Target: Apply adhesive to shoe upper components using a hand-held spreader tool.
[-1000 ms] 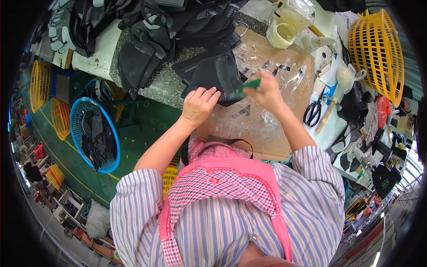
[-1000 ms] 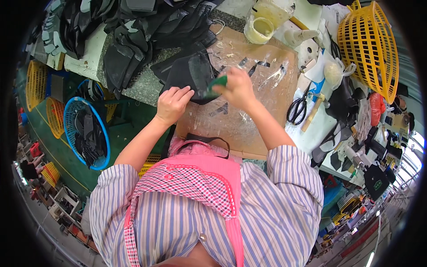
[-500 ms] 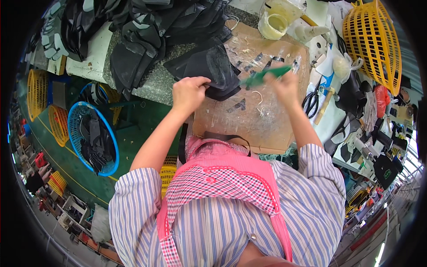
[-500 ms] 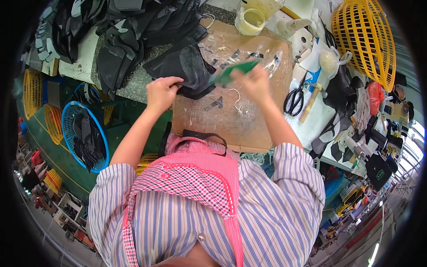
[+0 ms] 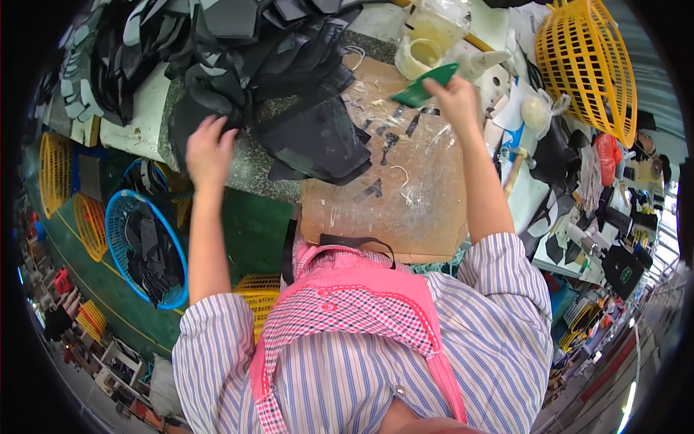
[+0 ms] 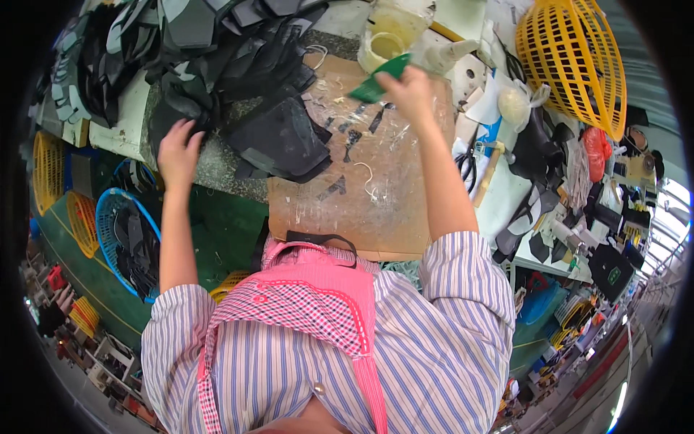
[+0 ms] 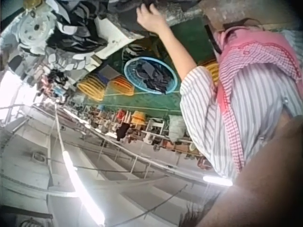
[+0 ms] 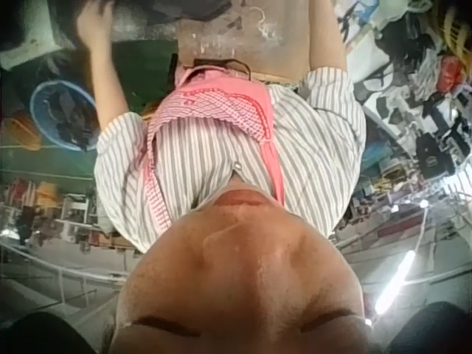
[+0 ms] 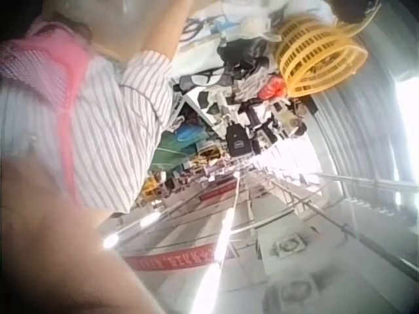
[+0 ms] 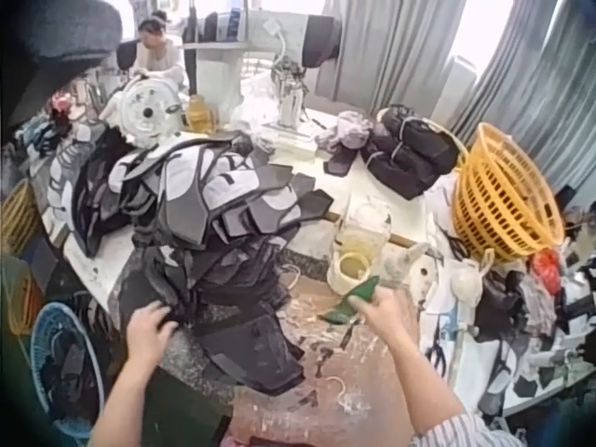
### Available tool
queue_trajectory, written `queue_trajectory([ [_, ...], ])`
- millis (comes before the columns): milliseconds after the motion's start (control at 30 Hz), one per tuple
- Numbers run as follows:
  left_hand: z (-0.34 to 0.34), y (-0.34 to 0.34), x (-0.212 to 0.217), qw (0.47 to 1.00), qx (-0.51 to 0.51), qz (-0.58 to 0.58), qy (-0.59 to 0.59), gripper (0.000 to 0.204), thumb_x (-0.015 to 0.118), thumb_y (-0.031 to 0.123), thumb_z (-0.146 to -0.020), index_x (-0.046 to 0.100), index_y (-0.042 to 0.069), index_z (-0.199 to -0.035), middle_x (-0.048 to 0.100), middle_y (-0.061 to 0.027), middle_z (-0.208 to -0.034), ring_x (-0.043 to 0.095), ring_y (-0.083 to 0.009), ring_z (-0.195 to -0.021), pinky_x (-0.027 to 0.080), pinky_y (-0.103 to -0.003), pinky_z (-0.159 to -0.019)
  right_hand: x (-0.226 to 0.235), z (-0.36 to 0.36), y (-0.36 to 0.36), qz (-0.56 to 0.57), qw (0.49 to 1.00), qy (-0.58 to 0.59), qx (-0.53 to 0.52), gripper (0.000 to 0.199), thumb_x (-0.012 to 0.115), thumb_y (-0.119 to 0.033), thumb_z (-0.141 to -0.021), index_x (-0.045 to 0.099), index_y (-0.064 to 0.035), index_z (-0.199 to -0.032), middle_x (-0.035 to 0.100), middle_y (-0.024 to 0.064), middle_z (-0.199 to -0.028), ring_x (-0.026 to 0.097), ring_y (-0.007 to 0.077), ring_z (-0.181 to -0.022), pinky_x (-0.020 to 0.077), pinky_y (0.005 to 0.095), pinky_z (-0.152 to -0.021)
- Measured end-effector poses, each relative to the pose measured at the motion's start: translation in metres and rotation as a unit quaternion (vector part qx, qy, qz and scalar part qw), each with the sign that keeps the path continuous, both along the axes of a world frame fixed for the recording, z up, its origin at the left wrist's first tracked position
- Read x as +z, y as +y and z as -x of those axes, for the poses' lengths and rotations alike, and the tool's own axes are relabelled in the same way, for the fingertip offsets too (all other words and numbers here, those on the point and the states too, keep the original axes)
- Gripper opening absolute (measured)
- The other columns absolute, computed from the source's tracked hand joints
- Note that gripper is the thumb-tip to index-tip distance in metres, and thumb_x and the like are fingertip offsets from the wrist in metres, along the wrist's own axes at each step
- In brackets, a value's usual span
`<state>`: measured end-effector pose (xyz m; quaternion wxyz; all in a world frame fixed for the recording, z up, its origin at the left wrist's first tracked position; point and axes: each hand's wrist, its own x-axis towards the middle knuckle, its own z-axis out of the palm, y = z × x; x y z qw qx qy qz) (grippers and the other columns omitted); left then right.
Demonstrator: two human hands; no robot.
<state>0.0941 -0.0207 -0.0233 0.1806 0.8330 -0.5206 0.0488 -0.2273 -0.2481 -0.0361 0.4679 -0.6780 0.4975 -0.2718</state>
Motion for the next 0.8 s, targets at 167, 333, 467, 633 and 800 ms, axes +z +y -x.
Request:
queue_trajectory([
  [167,0.085,-0.038,-0.017,0.972,-0.181,-0.009,0.152,0.043,0.068,0.022,-0.065,0.055,0.004,-0.103,0.052,-0.0128,-0.103,0.047,-0.0294,-0.095,0.04,-0.035,-0.08,0.012,-0.071,0.042,0.053,0.984,-0.058,0.159,0.011,0.063,-0.01,-0.072,0.061,-0.0062,-0.082,0.058,0.0061,-0.072,0.054,0.0152,-0.069,0.0417,0.0267,-0.06],
  [333,0.086,-0.046,-0.014,0.976,-0.146,-0.055,0.151,0.056,0.072,0.024,-0.057,0.053,0.004,-0.105,0.049,-0.0098,-0.096,0.045,-0.0275,-0.091,0.039,-0.035,-0.079,-0.016,-0.024,0.061,0.182,0.95,0.084,0.238,0.012,0.067,-0.013,-0.066,0.063,-0.011,-0.077,0.051,0.008,-0.074,0.051,0.0208,-0.07,0.0401,0.0316,-0.06],
  [467,0.094,-0.046,-0.016,0.985,-0.155,-0.018,0.076,0.055,0.072,0.023,-0.056,0.053,0.003,-0.103,0.049,-0.0096,-0.097,0.046,-0.0268,-0.09,0.04,-0.035,-0.078,-0.006,0.03,0.071,0.065,0.969,0.082,0.223,0.014,0.07,-0.014,-0.065,0.061,-0.0094,-0.075,0.053,0.0078,-0.077,0.053,0.021,-0.073,0.0409,0.0309,-0.062],
  [633,0.093,-0.047,-0.014,0.973,-0.192,0.005,0.127,0.036,0.071,0.011,-0.056,0.053,0.003,-0.086,0.049,-0.0106,-0.1,0.046,-0.029,-0.092,0.04,-0.036,-0.077,0.0,-0.004,-0.001,0.261,0.962,0.011,-0.084,0.015,0.066,-0.018,-0.071,0.063,-0.0083,-0.081,0.058,0.0086,-0.074,0.054,0.0225,-0.07,0.0424,0.0313,-0.066],
  [800,0.096,-0.032,0.003,0.943,-0.288,0.046,0.16,0.025,0.065,0.002,-0.057,0.048,0.004,-0.074,0.048,-0.0121,-0.111,0.044,-0.0322,-0.103,0.039,-0.039,-0.081,0.0,0.007,-0.052,0.16,0.967,0.194,-0.043,0.023,0.066,-0.024,-0.072,0.062,-0.0033,-0.081,0.06,0.0112,-0.068,0.056,0.0191,-0.061,0.0429,0.0304,-0.06],
])
